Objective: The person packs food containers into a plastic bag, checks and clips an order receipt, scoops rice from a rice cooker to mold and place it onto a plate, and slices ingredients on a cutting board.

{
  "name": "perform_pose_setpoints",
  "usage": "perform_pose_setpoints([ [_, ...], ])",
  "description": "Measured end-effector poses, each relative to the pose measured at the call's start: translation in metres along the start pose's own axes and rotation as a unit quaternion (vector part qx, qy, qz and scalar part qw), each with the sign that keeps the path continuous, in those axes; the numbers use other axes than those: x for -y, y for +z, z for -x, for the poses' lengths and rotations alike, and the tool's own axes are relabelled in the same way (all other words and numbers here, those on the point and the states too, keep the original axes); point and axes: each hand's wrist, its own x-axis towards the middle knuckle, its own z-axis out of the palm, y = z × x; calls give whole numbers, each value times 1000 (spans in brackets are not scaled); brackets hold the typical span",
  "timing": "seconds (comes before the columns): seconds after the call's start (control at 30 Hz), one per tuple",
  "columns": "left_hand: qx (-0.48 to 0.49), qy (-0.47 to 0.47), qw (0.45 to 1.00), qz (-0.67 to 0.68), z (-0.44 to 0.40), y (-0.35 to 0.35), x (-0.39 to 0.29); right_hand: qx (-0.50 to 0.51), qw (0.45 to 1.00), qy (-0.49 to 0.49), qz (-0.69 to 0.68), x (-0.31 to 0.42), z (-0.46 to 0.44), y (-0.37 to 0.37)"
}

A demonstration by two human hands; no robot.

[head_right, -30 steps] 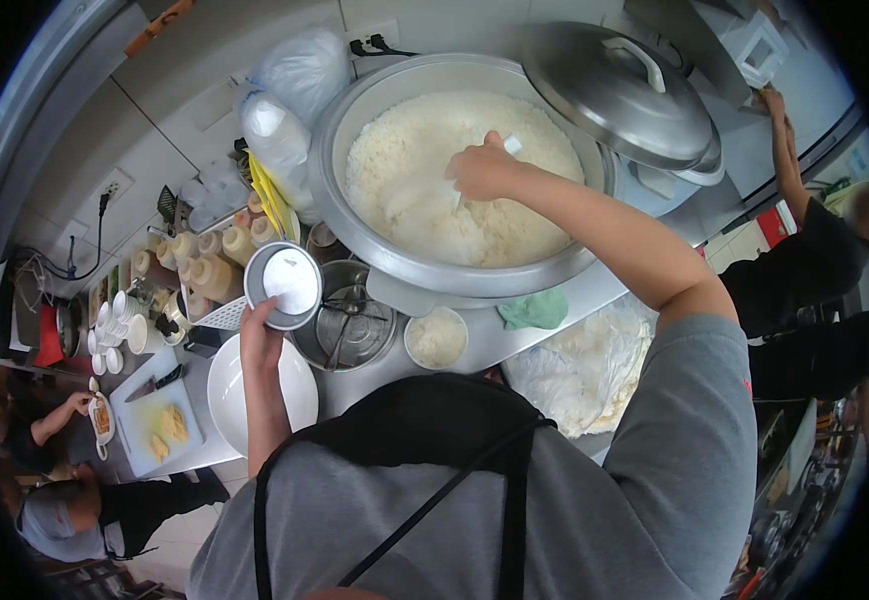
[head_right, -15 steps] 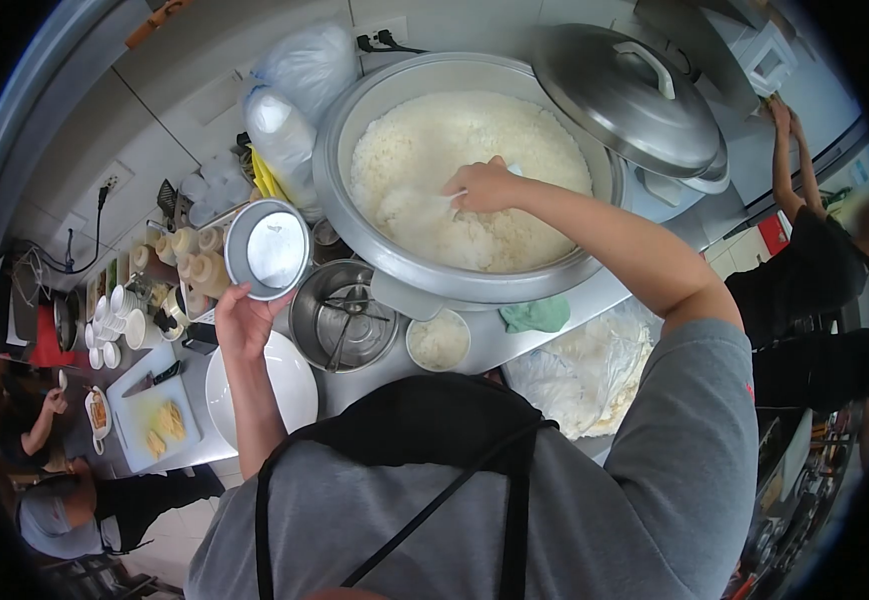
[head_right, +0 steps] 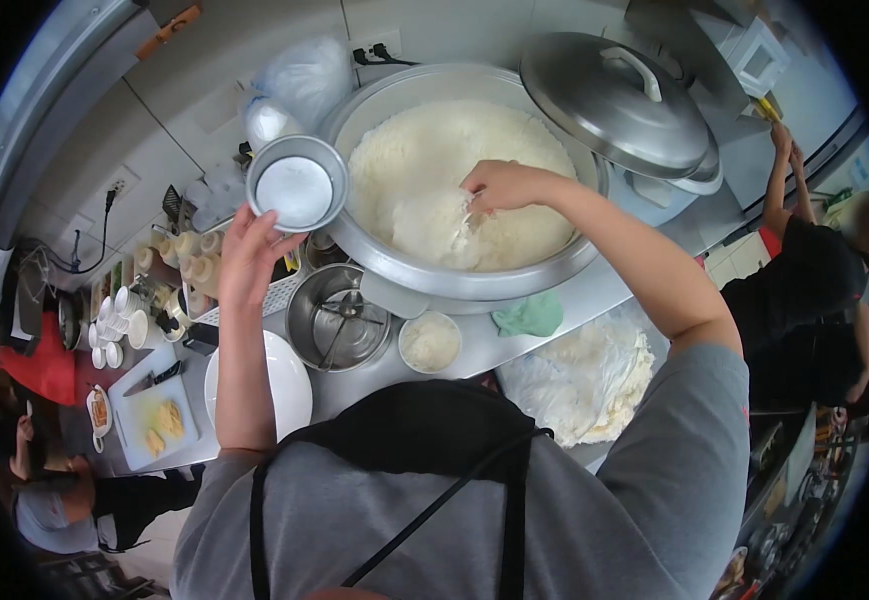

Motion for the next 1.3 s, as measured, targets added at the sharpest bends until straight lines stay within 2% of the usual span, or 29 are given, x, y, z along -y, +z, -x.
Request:
perform_pose_setpoints([
  [0.03,0,6,1000,1,-5,8,0,-2,1000,-3,5,2,4,-12],
  [0.1,-9,18,988,-150,-13,31,2,-59,998,-15,25,13,15,-35],
  [0.13,-12,24,988,-150,-17,43,6,-60,998,-19,30,24,19,-42],
  [0.17,-4,-17,991,-132,-21,56,12,-178,974,-31,136,41,21,-45],
  [0.2,6,-58,992,-115,-26,65,18,-293,925,-41,237,54,19,-45],
  [0.23,6,-53,992,-116,-32,71,23,-296,924,-43,239,62,14,-42],
  [0.27,50,-127,991,9,-39,75,29,-354,849,-77,386,69,8,-38],
  [0.3,93,-199,966,132,-44,78,34,-400,747,-107,520,75,3,-36],
  [0.33,94,-197,967,131,-47,82,37,-402,745,-108,521,82,2,-35],
  [0.4,54,-211,960,175,-53,86,39,-425,695,-67,576,97,4,-39],
  [0.43,52,-209,961,176,-56,84,38,-425,695,-70,576,103,10,-45],
  [0.5,47,-190,966,172,-59,81,36,-435,739,-62,510,110,22,-54],
  [0.53,41,-193,965,173,-61,78,35,-433,732,-103,516,103,16,-47],
  [0.63,32,-178,972,151,-61,68,26,-431,765,-87,470,96,8,-48],
  [0.7,35,-133,981,136,-54,61,21,-471,747,-86,461,74,-2,-67],
  [0.77,35,-121,982,139,-49,52,15,-427,775,36,465,45,-21,-69],
  [0.83,41,-109,983,140,-47,45,7,-314,811,62,490,9,-53,-42],
  [0.9,43,-98,986,129,-44,40,3,-236,871,43,428,-3,-77,-15],
  [0.93,43,-100,986,129,-44,37,2,-235,872,44,427,-6,-85,-5],
  [1.0,55,-95,984,143,-45,32,2,-154,895,58,415,0,-96,8],
  [1.1,44,-86,984,151,-44,28,1,-128,910,22,394,8,-102,10],
  [1.3,46,-90,980,170,-50,22,4,-88,943,35,320,10,-103,8],
])
